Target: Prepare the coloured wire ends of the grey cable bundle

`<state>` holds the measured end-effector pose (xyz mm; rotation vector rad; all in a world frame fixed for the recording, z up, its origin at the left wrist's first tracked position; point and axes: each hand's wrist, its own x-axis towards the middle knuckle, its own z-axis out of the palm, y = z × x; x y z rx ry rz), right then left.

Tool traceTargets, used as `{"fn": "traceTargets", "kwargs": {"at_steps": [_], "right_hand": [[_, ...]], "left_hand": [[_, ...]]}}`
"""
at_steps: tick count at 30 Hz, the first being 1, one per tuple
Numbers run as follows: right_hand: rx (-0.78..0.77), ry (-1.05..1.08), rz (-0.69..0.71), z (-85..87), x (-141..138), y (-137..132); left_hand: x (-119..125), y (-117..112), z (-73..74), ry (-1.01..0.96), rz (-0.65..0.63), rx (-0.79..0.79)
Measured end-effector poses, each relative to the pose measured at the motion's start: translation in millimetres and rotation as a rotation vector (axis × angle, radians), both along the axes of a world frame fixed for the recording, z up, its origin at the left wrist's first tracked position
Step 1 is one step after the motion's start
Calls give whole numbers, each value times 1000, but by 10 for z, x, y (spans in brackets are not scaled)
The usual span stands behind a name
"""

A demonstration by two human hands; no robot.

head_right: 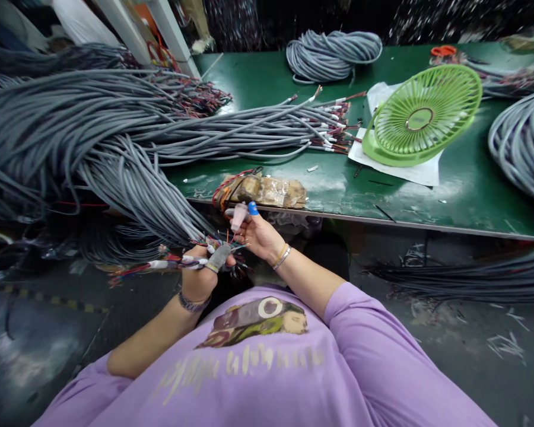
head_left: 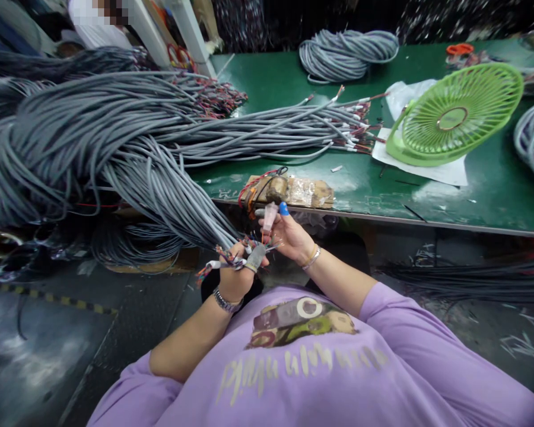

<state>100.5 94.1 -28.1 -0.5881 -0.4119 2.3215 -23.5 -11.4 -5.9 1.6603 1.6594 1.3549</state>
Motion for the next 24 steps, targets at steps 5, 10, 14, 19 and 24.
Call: {"fn": "traceTargets", "kwargs": {"at_steps": [5, 10, 14, 19, 24], "right_hand": [[55, -44, -14, 59, 41, -26], [93, -80, -35, 110, 41, -43], [57, -97, -35, 69, -1, -11], [29, -65, -94, 17, -72, 27], [16, -50, -119, 50, -93, 21]], "left_hand": [[-22, -52, -31, -36, 30, 3], [8, 8, -85, -116, 56, -26], [32, 52, -89, -197, 32, -63], [33, 83, -51, -156, 5, -81], [42, 122, -33, -115, -37, -76]]}}
